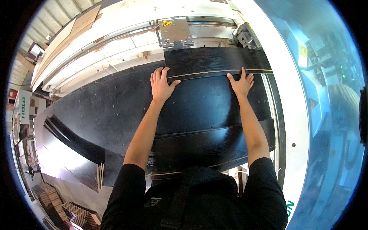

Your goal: The person picks up wooden panels from a stack, places them into a machinery feeder for processing, and then stacks the finished pieces onto a pallet.

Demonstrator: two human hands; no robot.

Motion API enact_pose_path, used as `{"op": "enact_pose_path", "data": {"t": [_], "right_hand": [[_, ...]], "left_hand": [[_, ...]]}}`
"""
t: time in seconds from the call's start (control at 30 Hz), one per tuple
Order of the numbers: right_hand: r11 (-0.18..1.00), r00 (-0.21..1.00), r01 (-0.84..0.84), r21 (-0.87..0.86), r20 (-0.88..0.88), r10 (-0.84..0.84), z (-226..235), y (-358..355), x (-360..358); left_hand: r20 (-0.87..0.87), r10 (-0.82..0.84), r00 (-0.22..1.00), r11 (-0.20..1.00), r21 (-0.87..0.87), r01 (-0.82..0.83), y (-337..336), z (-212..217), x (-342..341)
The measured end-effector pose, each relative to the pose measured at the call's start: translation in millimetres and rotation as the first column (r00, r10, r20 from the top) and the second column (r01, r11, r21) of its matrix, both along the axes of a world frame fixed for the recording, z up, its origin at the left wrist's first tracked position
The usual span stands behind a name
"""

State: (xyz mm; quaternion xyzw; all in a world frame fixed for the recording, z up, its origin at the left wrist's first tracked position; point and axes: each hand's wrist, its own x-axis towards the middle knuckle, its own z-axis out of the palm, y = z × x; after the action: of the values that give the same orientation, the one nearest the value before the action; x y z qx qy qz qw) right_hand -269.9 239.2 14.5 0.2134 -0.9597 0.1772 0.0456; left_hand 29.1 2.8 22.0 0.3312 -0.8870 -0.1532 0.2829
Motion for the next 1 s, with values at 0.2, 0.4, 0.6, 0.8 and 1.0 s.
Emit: {"op": "enact_pose_path", "data": {"t": [0.2, 0.4, 0.6, 0.8, 1.0], "right_hand": [[1.000, 1.000, 0.024, 0.015, -0.007, -0.024, -2.2, 1.0, -0.8], [1.000, 1.000, 0.022, 0.007, 0.006, -0.022, -3.3, 4.1, -2.4], [1.000, 1.000, -0.014, 0.000, 0.002, 0.014, 3.9, 5.8, -1.5], [0.996, 0.998, -0.044, -0.076, -0.058, 0.039, 8.3, 8.9, 5.9], [0.979, 0.967, -0.130, -0.154, -0.238, 0.091, 9.6, 7.6, 6.3]], "left_hand": [[-0.021, 0.013, 1.000, 0.999, 0.042, -0.012, -0.7, 5.4, -1.8], [-0.035, 0.012, 0.999, 1.000, -0.013, -0.013, 1.8, 4.4, -3.9], [-0.033, 0.015, 0.999, 1.000, -0.010, -0.015, 2.6, 2.9, -4.7], [-0.007, 0.007, 1.000, 1.000, 0.004, -0.007, 3.1, 8.7, -2.3], [-0.087, 0.162, 0.983, 0.984, 0.091, -0.154, 20.9, 17.3, 24.5]]}}
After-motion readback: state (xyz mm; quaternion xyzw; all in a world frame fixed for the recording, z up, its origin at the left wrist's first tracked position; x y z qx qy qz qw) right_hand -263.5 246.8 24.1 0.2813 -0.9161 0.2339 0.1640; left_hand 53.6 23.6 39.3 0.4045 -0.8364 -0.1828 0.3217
